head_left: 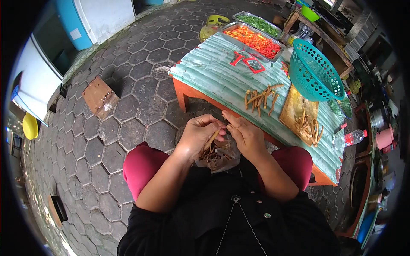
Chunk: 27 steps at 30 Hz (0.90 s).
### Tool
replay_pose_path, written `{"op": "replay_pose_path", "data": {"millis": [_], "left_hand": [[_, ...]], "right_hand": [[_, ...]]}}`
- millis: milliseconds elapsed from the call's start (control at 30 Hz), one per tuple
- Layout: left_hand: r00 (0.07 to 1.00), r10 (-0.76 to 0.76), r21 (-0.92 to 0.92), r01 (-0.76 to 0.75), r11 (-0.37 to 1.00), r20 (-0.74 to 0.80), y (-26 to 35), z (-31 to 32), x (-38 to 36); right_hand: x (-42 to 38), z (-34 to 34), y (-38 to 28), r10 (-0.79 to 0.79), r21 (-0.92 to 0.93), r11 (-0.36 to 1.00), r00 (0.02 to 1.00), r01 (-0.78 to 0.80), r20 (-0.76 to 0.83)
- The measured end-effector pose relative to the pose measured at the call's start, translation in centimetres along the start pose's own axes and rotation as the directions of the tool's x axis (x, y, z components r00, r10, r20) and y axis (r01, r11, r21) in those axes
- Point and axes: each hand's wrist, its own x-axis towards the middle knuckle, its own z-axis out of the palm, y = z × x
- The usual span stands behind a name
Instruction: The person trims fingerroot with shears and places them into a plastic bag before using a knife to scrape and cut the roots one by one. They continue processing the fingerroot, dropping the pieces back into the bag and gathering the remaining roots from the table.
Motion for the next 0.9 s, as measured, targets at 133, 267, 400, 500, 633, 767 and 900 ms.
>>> {"op": "replay_pose_path", "data": {"millis": [133, 267, 400, 500, 633, 767, 900], "left_hand": [[1.000, 0.011, -0.012, -0.012, 1.000, -0.027, -0.1, 0.1, 0.0], [0.999, 0.011, -0.007, -0.011, 1.000, -0.037, -0.1, 0.1, 0.2], [1.000, -0.021, 0.014, 0.022, 1.000, -0.013, -0.3, -0.1, 0.2], [1.000, -0.016, 0.019, 0.016, 1.000, -0.014, -0.2, 0.0, 0.2], [0.998, 0.010, 0.018, -0.009, 1.000, -0.054, 0.2, 0.3, 0.0], [1.000, -0.005, 0.018, 0.005, 1.000, -0.011, -0.1, -0.4, 0.3], [0.999, 0.020, 0.073, -0.019, 0.997, -0.024, 0.0, -0.3, 0.2]], "right_hand": [[-0.2, 1.1, 0.6, 0.061, 0.187, 0.981, 0.997, -0.053, -0.038], [-0.3, 0.6, 0.1, 0.352, 0.512, 0.769, 0.922, -0.382, 0.160], [0.2, -0.6, -0.2, 0.455, 0.575, 0.616, 0.839, -0.539, 0.298], [0.1, -0.6, 0.2, 0.418, 0.620, 0.557, 0.832, -0.553, 0.366], [-0.1, 0.4, 0.9, 0.108, 0.257, 0.960, 0.994, -0.111, 0.027], [-0.1, -0.6, -0.5, 0.132, 0.112, 0.982, 0.981, -0.149, 0.145], [0.0, -0.8, -1.1, 0.137, 0.094, 0.984, 0.980, -0.151, 0.142]]}}
